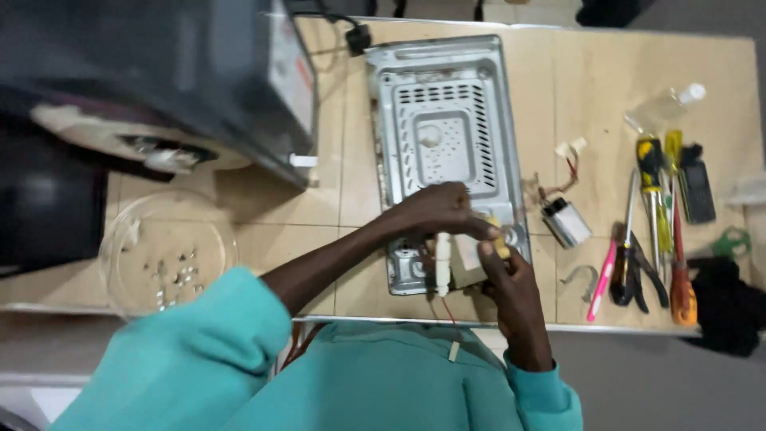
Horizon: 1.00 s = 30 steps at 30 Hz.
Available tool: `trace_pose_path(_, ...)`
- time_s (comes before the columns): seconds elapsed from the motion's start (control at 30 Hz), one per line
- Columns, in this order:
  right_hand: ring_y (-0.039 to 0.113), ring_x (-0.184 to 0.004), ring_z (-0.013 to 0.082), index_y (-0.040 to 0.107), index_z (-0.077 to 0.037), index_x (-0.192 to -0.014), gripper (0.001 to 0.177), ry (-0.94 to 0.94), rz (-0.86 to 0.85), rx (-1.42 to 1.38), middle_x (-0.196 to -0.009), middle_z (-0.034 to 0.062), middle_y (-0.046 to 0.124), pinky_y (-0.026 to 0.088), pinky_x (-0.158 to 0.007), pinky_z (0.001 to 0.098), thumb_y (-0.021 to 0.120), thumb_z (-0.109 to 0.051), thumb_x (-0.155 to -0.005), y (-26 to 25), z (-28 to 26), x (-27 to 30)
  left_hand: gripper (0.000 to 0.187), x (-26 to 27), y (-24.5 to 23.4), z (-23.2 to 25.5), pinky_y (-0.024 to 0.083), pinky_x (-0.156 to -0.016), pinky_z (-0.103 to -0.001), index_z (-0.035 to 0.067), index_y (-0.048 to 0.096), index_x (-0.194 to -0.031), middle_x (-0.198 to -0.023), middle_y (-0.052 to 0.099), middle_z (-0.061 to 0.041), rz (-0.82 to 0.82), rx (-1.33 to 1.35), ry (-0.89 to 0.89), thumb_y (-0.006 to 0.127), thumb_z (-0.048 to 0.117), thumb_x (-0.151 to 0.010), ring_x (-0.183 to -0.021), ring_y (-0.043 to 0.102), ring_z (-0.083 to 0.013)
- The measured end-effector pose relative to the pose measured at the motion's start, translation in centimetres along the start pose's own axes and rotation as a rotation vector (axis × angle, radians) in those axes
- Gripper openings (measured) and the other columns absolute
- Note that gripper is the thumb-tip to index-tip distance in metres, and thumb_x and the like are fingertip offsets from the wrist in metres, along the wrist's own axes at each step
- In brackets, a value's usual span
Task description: Disassembling a microwave oven to inspect and remove internal components such as the transformer and capacitor for repair.
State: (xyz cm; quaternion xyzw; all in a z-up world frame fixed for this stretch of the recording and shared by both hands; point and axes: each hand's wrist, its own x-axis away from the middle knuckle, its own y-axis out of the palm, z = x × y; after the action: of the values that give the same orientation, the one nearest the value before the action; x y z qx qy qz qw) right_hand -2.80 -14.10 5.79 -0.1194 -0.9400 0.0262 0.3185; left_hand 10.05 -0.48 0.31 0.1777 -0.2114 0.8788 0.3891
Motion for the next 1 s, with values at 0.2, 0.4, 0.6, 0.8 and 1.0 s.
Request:
trace_pose_path(0.2, 0.07, -0.087, 0.0356, 0.06, 0.001, -0.131, 0.07, 0.096, 0.13, -0.073, -0.104, 0.0257, 0.066, 0.062, -0.079, 0.0499, 0.062, -0.054, -0.087, 2.1, 0.2, 1.3, 0.057, -2.0, 0.5, 0.4, 0.036, -0.062, -0.037, 0.013, 0.051, -0.056, -0.059, 0.047, -0.005, -0.103, -0.043, 0.026, 0.078, 0.063, -0.066, -0.059, 0.044, -0.021)
trace_pose_path(0.4, 0.07, -0.091, 0.0361, 0.06, -0.002, -0.137, 0.072, 0.148, 0.173, 0.039, -0.109, 0.0254, 0.07, 0.062, -0.082, 0.0469, 0.053, -0.054, -0.087, 2.9, -0.1, 1.5, 0.051, -0.8, 0.3, 0.8, 0.02, -0.052, -0.031, 0.018, 0.042, -0.054, -0.052, 0.03, 0.006, -0.094, -0.017, 0.013, 0.078, 0.05, -0.073, -0.05, 0.023, -0.0094)
trace_pose_path(0.6, 0.069, -0.084, 0.0319, 0.061, -0.001, -0.131, 0.07, 0.134, 0.163, 0.092, -0.1, 0.0237, 0.069, 0.062, -0.081, 0.0428, 0.054, -0.055, -0.086, 2.9, 0.0, 1.7, 0.054, -0.2, 0.1, 0.9, 0.022, -0.051, -0.031, 0.017, 0.044, -0.054, -0.052, 0.034, 0.005, -0.079, -0.028, -0.003, 0.08, 0.051, -0.074, -0.049, 0.027, -0.0096)
trace_pose_path(0.8, 0.069, -0.082, 0.0312, 0.063, -0.004, -0.132, 0.074, 0.143, 0.158, 0.084, -0.097, 0.022, 0.07, 0.062, -0.08, 0.0437, 0.055, -0.058, -0.082, 2.5, 1.0, 1.4, 0.051, 0.1, 0.1, 1.0, 0.022, -0.052, -0.032, 0.017, 0.044, -0.057, -0.054, 0.034, 0.004, -0.081, -0.088, -0.037, 0.077, 0.053, -0.073, -0.052, 0.027, -0.0101)
trace_pose_path(1.0, 0.07, -0.085, 0.03, 0.065, -0.004, -0.128, 0.072, 0.136, 0.144, 0.079, -0.099, 0.0198, 0.07, 0.063, -0.083, 0.0424, 0.056, -0.057, -0.081, 2.5, 0.6, 1.8, 0.053, 1.6, -0.5, 2.2, 0.02, -0.052, -0.032, 0.017, 0.041, -0.057, -0.056, 0.033, 0.004, -0.089, -0.065, -0.064, 0.078, 0.051, -0.074, -0.052, 0.026, -0.0105)
